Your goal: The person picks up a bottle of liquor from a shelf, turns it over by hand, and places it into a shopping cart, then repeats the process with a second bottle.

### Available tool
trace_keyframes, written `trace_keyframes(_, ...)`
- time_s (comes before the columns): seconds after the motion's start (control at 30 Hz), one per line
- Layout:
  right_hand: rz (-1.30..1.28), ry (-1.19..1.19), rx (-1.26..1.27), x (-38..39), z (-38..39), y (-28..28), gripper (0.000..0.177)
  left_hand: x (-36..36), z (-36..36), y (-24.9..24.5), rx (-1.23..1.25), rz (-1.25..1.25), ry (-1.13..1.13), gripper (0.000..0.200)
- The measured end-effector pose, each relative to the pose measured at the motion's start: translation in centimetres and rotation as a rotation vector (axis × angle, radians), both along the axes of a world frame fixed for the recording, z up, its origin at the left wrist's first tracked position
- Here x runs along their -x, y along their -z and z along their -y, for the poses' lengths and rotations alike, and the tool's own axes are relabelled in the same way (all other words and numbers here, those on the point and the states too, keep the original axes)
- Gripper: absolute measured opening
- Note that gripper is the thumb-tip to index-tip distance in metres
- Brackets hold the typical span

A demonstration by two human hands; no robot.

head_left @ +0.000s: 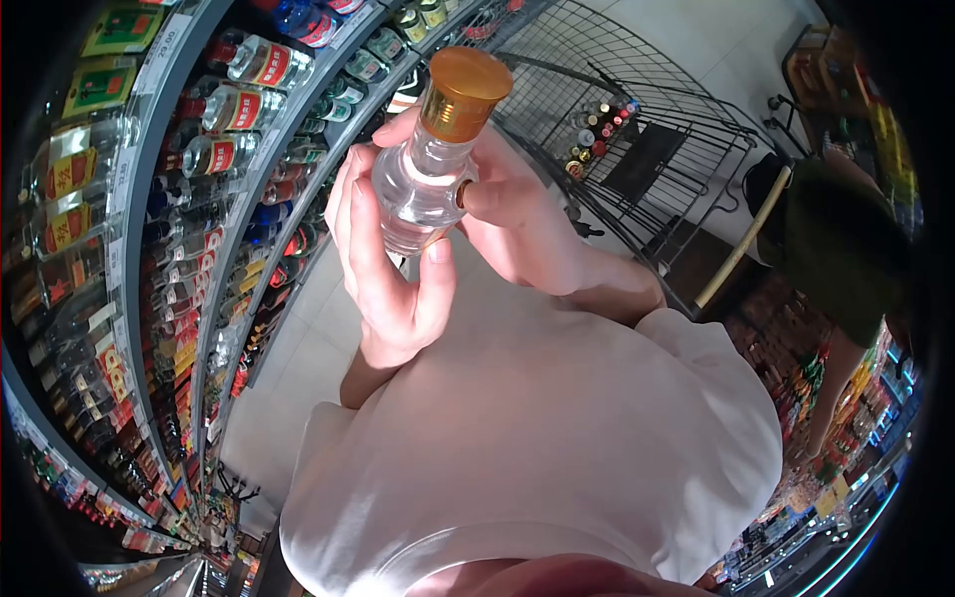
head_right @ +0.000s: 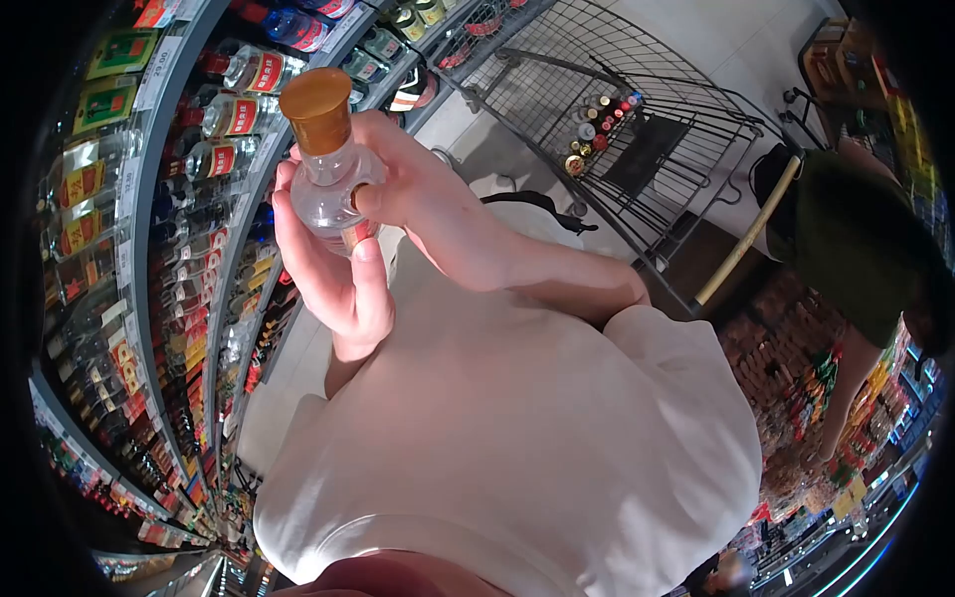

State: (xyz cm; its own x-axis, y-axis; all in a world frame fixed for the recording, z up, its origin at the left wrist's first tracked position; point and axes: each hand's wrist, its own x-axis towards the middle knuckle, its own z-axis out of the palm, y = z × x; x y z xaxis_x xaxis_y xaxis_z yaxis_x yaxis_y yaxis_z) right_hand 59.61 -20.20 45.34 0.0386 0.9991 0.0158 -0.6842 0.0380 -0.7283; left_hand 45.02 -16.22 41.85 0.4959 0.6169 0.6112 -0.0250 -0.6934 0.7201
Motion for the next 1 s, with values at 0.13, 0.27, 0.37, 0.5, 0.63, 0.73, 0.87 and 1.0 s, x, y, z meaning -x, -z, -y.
trace_keyframes(0.13,-0.047,0.065,0.005,0.1,-2.0,-0.2,0.053,-0.9,-2.7,0.2,-0.049,0.071,-0.051,0.066)
trace_keyframes(0.27,-0.132,0.006,0.005,-0.1,-4.7,-0.7,0.052,-0.3,-5.9,-0.1,-0.097,0.053,-0.032,0.067)
trace_keyframes(0.37,-0.154,-0.014,0.039,0.2,-6.6,-1.0,0.052,0.4,-8.4,-0.3,-0.133,-0.021,-0.023,0.068)
trace_keyframes(0.5,-0.209,0.056,0.080,1.6,-9.5,-0.6,0.051,0.5,-12.2,0.0,-0.114,-0.101,0.019,0.078)
trace_keyframes(0.63,-0.128,0.260,0.152,3.1,-12.0,2.0,0.050,0.2,-15.6,1.3,0.098,-0.225,0.050,0.094)
trace_keyframes(0.73,0.128,0.427,0.270,3.6,-12.4,4.0,0.054,0.7,-17.4,4.2,0.537,-0.230,0.294,0.086)
trace_keyframes(0.87,0.929,0.577,0.394,1.3,-10.9,8.0,0.032,0.9,-19.8,4.3,0.554,-0.568,0.505,0.079)
trace_keyframes(1.0,0.368,0.669,0.453,1.2,-9.7,10.4,0.017,1.1,-21.6,8.1,0.744,-0.649,0.830,0.077)
